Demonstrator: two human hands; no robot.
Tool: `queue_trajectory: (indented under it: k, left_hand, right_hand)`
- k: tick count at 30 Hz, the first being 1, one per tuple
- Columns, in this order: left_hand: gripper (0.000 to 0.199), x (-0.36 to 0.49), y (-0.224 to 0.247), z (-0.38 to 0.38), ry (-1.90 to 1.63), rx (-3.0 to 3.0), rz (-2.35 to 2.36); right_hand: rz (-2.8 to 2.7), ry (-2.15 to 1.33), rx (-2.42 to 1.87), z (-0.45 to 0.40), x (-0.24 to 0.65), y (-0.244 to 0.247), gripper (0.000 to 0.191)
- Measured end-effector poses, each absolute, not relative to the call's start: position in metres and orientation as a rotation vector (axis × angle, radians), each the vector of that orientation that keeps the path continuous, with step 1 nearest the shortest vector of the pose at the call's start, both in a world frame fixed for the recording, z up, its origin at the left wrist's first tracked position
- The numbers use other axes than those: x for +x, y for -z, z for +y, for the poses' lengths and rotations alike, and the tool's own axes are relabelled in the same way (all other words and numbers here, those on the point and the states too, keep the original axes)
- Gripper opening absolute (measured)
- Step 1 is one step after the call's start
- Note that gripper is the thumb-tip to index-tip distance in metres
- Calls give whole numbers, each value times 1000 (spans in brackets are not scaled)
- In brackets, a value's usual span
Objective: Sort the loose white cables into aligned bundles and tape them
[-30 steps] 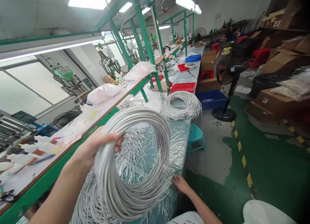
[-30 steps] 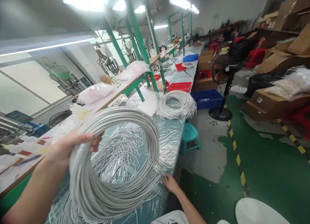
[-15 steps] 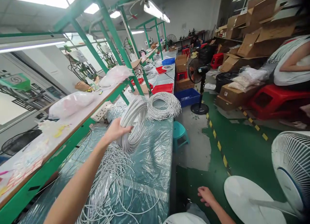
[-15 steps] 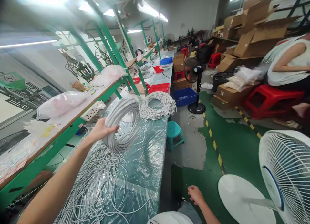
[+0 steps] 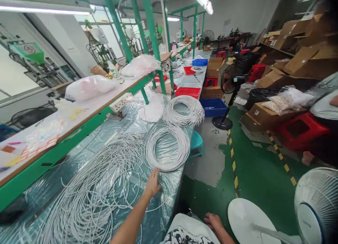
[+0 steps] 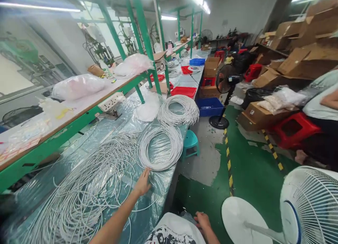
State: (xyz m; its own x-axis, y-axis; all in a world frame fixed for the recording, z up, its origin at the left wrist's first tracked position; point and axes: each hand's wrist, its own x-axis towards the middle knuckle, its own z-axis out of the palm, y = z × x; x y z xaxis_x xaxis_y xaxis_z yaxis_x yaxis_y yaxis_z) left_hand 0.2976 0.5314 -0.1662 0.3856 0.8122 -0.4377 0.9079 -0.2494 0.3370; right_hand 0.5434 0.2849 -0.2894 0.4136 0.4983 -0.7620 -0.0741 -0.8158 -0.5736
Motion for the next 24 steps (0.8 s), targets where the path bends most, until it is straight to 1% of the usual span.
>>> queue_trajectory:
  k: [2, 5, 8, 11, 15, 19, 21, 24]
  left_hand:
    - [79, 278, 181, 511, 199, 2012, 1558]
    - [54, 244, 199, 457, 170, 1807, 1653]
    - [35, 215, 208, 378, 114, 1585, 1729]
    - [23, 200, 211, 293, -6, 1355, 1839]
    - [17, 200, 213, 207, -219, 1010, 2006]
    - [21, 206, 216, 167, -468, 713, 2131]
    - [24, 203, 217, 161, -584, 616, 2169]
    - [30, 190, 215, 167, -721, 563, 2185]
  right_hand:
    - [-417, -1462, -2134, 304, 543, 288, 28]
    - [-627, -1534, -2144, 340, 543, 283, 27]
    - [-986, -1550, -2172, 382, 536, 273, 27]
    - [-1471, -1496, -2075, 420, 511, 261, 24]
    - [-2100, -1386, -1710, 442, 445, 245, 20]
    - [-2528, -1288, -1398, 436, 377, 240, 32]
    - [-2658, -1277, -1307, 432, 351, 240, 28]
    - [-2737, -1312, -1278, 429, 327, 240, 16]
